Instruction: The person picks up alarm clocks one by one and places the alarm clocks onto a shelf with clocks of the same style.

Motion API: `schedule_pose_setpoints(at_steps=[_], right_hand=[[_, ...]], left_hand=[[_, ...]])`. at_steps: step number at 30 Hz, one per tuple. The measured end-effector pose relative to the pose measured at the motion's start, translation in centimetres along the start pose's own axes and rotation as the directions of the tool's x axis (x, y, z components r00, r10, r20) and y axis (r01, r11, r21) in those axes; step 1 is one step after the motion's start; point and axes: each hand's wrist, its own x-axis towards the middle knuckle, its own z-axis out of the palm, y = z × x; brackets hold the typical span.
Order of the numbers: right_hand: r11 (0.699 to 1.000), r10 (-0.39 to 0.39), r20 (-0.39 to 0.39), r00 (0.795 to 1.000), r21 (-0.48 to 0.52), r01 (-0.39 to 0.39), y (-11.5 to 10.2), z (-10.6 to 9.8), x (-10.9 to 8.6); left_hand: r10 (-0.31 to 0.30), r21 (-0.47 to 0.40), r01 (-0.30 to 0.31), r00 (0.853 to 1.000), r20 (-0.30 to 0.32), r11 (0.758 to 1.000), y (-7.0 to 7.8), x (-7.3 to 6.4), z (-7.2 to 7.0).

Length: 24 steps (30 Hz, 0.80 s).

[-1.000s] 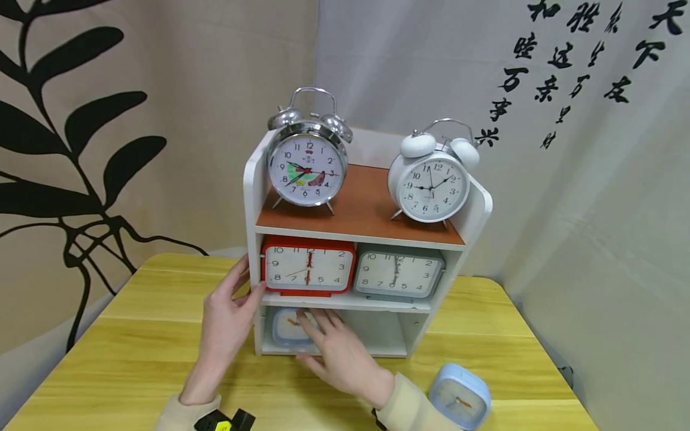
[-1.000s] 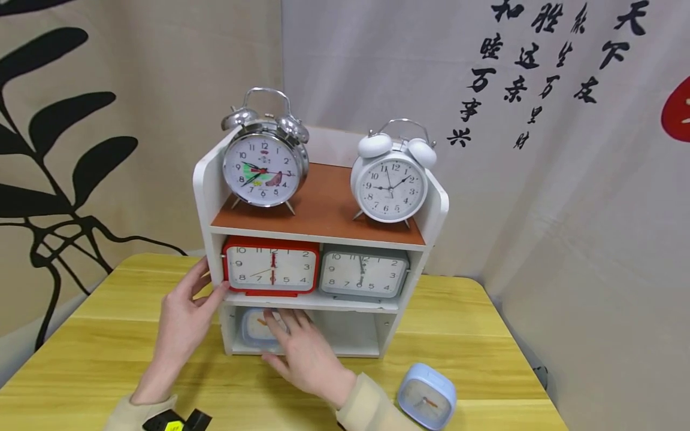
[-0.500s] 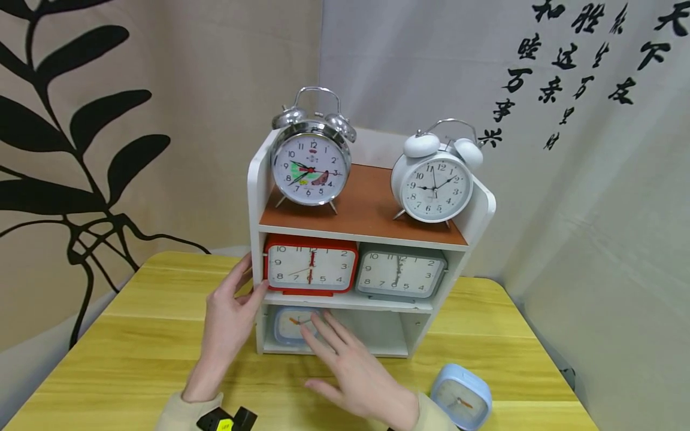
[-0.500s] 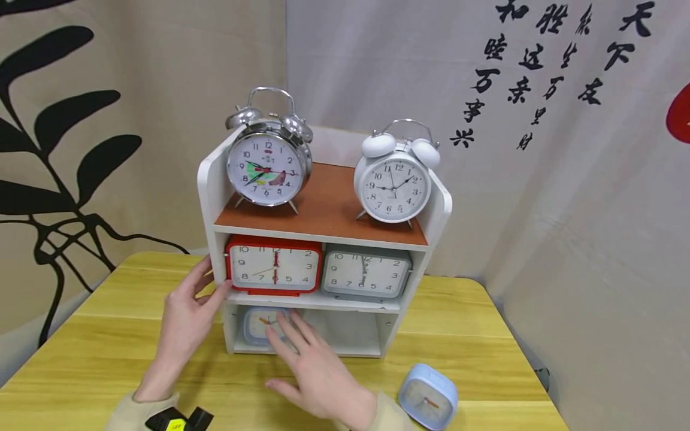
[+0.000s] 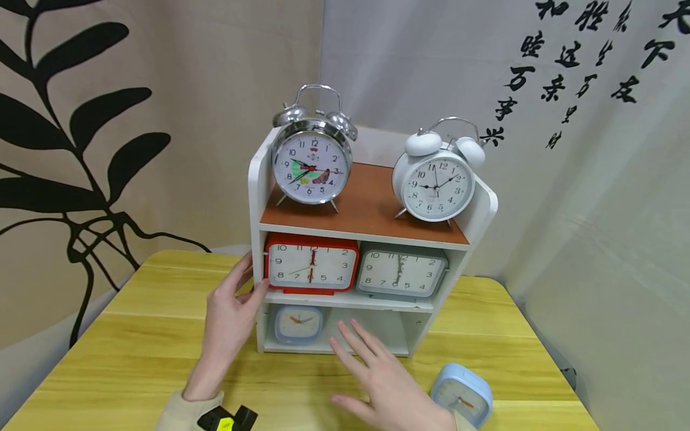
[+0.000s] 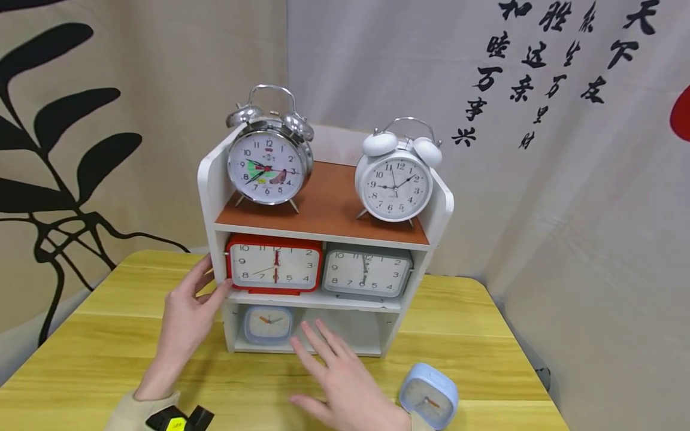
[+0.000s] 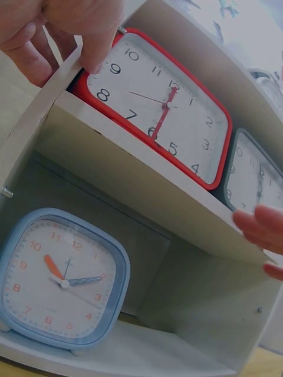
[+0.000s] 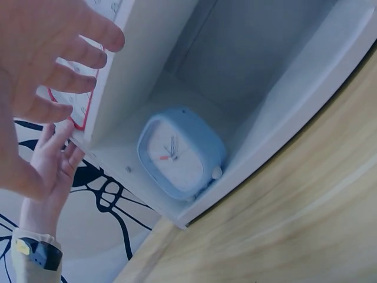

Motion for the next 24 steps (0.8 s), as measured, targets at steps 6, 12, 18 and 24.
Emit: schedule_pose_setpoints(at_steps=[6,12,18,24], right_hand=[[0.999,0.018,-0.054,0.998,-0.029,-0.019,0.6,-0.8,-1.7],[0.998,-0.01,-0.122,0.992,-0.063,0.002,1.9,-1.2,-3.5],[0.998,0.023,-0.121,0.992,-0.062,-0.031,3.0,-1.6,-5.1],[0.994,0.022,-0.129,0.991,-0.101,-0.035,4.2,-1.6,-6.9]], left_hand=[[0.0,0.002,0.0,1.0,-0.003,1.0,0.1,0.0,0.0],[-0.003,0.002,0.003,1.0,-0.002,1.0,0.1,0.0,0.0],[-0.006,0.007,0.006,1.0,0.005,1.0,0.2,0.0,0.0],[-0.012,0.014,0.012,1.0,0.01,1.0,0.2,0.0,-0.1]])
